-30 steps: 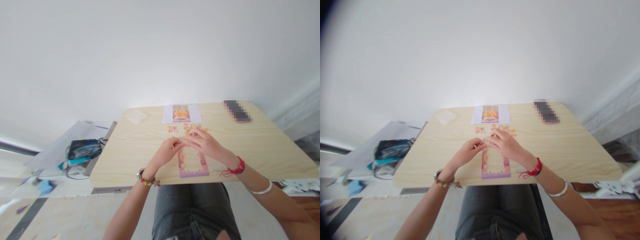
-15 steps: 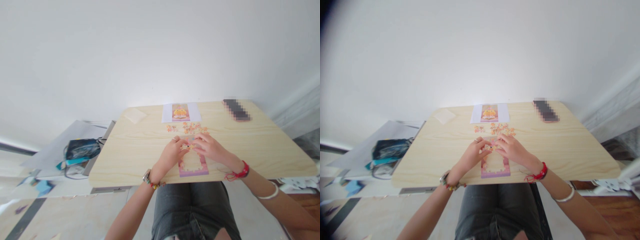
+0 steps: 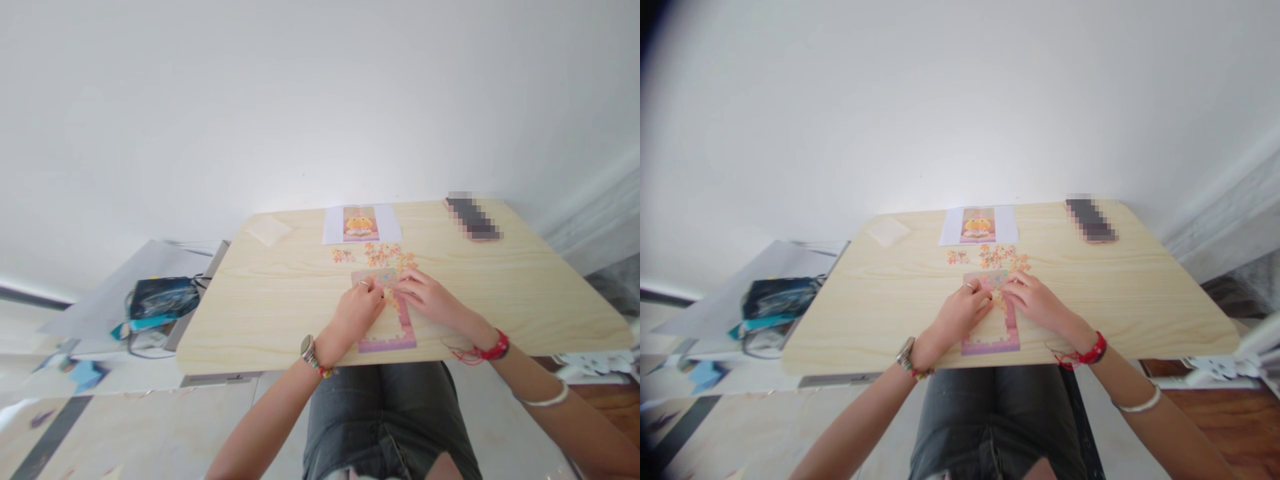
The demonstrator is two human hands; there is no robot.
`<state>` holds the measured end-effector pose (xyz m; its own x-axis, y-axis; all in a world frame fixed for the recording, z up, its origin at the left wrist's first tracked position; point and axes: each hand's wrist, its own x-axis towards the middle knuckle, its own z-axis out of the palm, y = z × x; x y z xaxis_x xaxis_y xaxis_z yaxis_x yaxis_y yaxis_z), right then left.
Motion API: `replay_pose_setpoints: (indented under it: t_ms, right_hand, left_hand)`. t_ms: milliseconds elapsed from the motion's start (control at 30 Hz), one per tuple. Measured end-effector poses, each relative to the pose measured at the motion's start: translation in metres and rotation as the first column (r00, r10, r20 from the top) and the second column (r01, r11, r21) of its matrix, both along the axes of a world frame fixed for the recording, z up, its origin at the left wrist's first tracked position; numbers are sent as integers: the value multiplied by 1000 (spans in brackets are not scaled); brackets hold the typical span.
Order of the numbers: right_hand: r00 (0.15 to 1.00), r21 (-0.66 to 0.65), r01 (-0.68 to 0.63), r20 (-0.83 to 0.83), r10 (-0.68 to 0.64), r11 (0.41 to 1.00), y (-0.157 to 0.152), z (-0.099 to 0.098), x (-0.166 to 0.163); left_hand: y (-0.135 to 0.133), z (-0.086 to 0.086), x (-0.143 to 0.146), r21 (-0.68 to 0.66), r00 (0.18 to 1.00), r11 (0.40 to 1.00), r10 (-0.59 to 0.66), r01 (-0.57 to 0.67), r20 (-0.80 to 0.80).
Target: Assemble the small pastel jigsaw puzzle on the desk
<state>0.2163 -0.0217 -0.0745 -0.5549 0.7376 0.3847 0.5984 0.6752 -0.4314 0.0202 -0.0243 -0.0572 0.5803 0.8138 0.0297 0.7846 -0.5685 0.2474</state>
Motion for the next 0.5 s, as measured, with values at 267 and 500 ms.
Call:
replay_pose_setpoints:
  t_ms: [267, 500]
  right_hand:
    - [1000, 1, -13, 5, 13, 1000, -1, 6, -4]
    - [999, -7, -33, 17, 33, 999, 3, 9, -8]
  left_hand:
    - [2, 4, 2, -49, 1000, 999, 24, -23, 5]
    - [5, 3, -2, -19, 998, 999, 42, -42, 36]
